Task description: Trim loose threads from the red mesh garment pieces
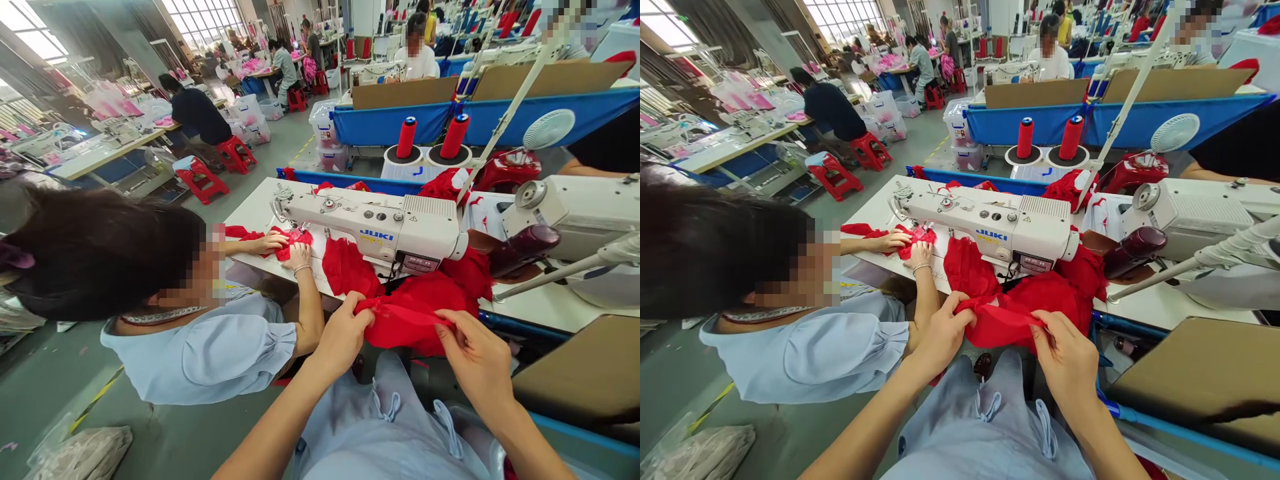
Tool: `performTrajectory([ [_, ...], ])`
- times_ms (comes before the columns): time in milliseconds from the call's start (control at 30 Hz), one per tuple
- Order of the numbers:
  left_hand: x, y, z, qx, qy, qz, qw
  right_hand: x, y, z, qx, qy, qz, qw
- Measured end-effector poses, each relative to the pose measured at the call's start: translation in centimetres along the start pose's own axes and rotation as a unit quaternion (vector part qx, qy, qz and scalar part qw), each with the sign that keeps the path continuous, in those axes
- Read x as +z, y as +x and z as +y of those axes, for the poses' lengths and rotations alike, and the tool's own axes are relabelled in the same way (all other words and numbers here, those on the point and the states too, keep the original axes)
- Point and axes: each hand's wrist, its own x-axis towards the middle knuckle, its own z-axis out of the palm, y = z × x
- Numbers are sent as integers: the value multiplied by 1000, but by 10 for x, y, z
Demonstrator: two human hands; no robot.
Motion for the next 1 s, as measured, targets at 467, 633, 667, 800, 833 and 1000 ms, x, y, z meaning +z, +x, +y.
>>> performTrajectory([
  [467, 37, 4, 15, -155, -413, 37, 897, 19, -18, -33, 75, 194, -157, 966],
  [633, 39, -4, 31, -143, -476, -13, 868, 30, -13, -34, 213, 225, -55, 949],
  [667, 40, -5, 33, -141, -481, -17, 865, 32, -13, -35, 218, 234, -48, 946],
  [800, 41, -8, 34, -141, -492, -17, 859, 32, -12, -40, 254, 310, -83, 912],
  [833, 41, -8, 32, -135, -487, -18, 863, 32, -11, -40, 254, 315, -82, 911],
  [1000, 37, -9, 26, -54, -317, -30, 946, 27, -8, -37, 198, 284, -29, 938],
])
